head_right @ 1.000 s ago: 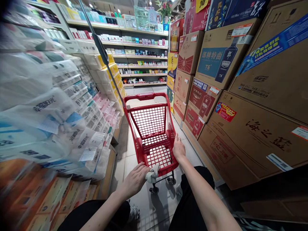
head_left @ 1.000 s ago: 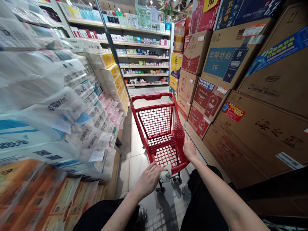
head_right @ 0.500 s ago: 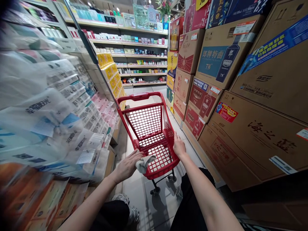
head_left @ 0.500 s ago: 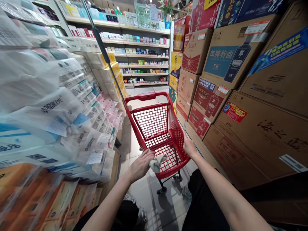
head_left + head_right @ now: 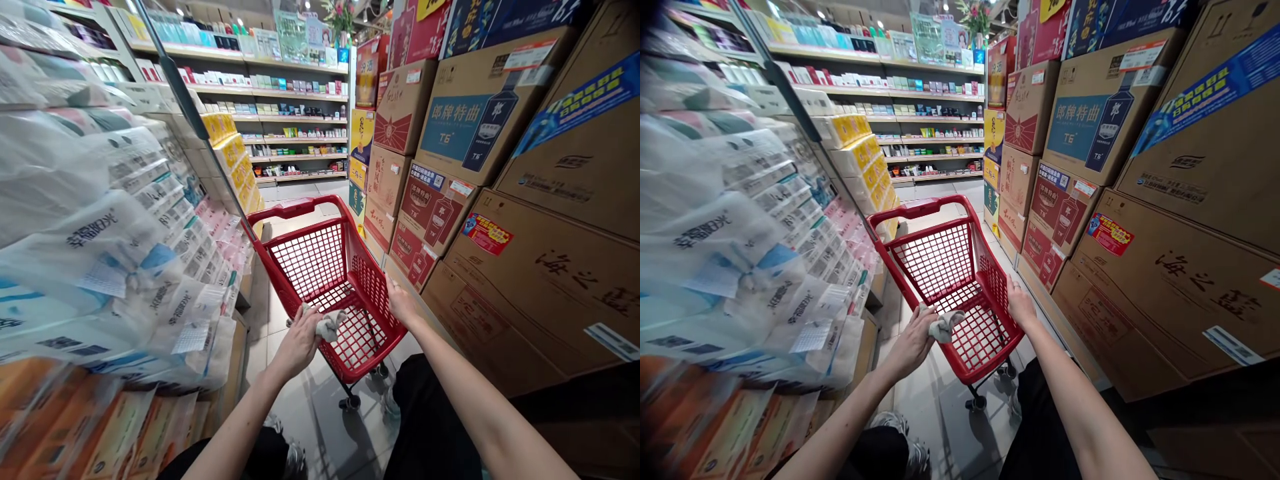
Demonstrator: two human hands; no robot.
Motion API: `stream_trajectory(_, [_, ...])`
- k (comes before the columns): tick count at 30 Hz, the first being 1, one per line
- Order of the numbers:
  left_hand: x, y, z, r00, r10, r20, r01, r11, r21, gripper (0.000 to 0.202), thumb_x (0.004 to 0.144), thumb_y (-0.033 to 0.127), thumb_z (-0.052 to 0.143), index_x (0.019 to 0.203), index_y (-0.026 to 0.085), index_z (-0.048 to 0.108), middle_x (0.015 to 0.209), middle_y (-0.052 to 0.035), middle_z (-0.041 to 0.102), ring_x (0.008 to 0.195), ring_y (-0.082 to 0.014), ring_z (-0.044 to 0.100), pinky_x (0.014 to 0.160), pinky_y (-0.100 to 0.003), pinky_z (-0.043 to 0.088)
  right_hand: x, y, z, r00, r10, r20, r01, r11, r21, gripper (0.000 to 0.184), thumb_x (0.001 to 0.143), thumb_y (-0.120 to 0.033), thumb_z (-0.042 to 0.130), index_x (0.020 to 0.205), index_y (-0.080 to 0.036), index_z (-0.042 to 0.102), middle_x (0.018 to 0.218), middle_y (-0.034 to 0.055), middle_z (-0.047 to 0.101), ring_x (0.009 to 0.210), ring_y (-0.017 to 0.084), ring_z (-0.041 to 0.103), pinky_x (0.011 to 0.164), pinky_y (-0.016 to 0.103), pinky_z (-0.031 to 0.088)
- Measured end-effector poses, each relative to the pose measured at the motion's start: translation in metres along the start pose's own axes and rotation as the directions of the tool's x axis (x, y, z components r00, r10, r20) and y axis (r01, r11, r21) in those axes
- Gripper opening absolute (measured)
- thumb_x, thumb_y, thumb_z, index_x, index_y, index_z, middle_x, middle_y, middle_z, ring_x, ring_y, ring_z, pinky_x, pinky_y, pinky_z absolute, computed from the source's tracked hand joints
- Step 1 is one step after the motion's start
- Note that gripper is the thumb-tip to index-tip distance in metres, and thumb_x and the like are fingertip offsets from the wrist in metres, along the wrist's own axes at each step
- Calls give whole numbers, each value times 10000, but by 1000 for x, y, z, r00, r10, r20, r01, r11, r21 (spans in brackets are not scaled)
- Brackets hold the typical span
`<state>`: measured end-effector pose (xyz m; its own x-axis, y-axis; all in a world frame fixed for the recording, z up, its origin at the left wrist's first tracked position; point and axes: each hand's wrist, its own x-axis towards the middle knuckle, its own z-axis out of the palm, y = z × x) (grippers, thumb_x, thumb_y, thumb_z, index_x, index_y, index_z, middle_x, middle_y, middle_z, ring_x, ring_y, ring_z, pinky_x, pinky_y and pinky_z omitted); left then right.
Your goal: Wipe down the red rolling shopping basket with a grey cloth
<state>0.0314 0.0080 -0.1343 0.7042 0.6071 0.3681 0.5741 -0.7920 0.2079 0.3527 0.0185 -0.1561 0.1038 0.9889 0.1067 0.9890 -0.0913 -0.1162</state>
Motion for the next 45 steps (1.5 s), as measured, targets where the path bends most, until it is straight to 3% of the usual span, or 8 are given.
stream_trajectory(5, [-5, 24, 2, 988, 139, 72, -136, 990, -42, 321, 907, 227, 387, 1217, 194, 467, 1182, -89, 600, 1253, -207, 457, 1166, -533, 161, -5, 13, -3, 999, -46, -2, 46, 999, -21, 801, 803, -2, 362, 1491, -171, -12, 1236, 146, 513, 968, 194, 598, 796, 270, 457])
stream_trajectory(14, [11, -32, -15, 999, -47, 5, 46, 988, 148, 288, 915, 259, 369, 1165, 183, 489, 1160, -90, 606, 1228, -230, 473, 1143, -558, 166, -7, 12, -8, 998, -51, 39, 52, 998, -23, 791, 814, -13, 374, 1493, -193, 11, 1292, 155, 491, 990, 200, 610, 799, 267, 455])
stream_trajectory(19, [11, -10, -6, 990, -116, -76, 125, 985, 119, 264, 901, 247, 379, 1128, 205, 508, 1107, -78, 619, 1188, -246, 485, 1120, -586, 165, -4, 8, -6, 998, -39, 43, 41, 998, -41, 821, 793, -3, 404, 1488, -206, 16, 1295, 154, 476, 1001, 191, 603, 779, 264, 459])
stream_trajectory(25, [12, 21, -9, 996, -77, 35, 76, 996, 41, 225, 908, 234, 366, 1072, 218, 520, 1004, -30, 628, 969, -197, 551, 1121, -507, 198, 5, 10, -3, 999, -31, 14, 32, 998, -61, 804, 796, 3, 395, 1486, -236, 58, 1269, 124, 493, 1042, 203, 548, 788, 272, 448])
stream_trajectory(31, [20, 23, -5, 993, -101, 62, 97, 993, 61, 228, 921, 255, 356, 1076, 217, 519, 992, -32, 628, 923, -191, 545, 996, -433, 320, 16, 11, -1, 1000, 15, 10, -15, 1000, -10, 809, 797, -34, 436, 1493, -262, 92, 1297, 100, 499, 1153, 220, 468, 901, 302, 414])
stream_trajectory(37, [20, 23, -1, 989, -145, 21, 143, 987, 75, 280, 923, 286, 364, 1168, 190, 458, 1031, -54, 625, 948, -201, 543, 968, -412, 319, 10, 12, 4, 998, -54, -27, 58, 985, 161, 744, 814, -159, 465, 1491, -209, 161, 1519, 74, 262, 1384, 209, 234, 1103, 336, 254])
stream_trajectory(42, [17, 17, 1, 980, -197, 40, 194, 978, 79, 182, 925, 299, 346, 994, 184, 468, 874, -40, 622, 851, -193, 567, 934, -400, 331, -5, 9, 9, 990, -93, -105, 118, 955, 272, 605, 836, -245, 473, 1428, -206, 356, 1553, 57, 175, 1429, 217, 142, 1160, 395, 157])
stream_trajectory(45, [18, 15, 2, 968, -245, 45, 239, 965, 107, 180, 930, 304, 322, 914, 199, 468, 826, -38, 623, 811, -192, 566, 909, -389, 339, -15, 7, 9, 976, -101, -191, 168, 912, 373, 517, 850, -276, 474, 1363, -215, 462, 1533, 55, 241, 1425, 221, 172, 1165, 426, 149])
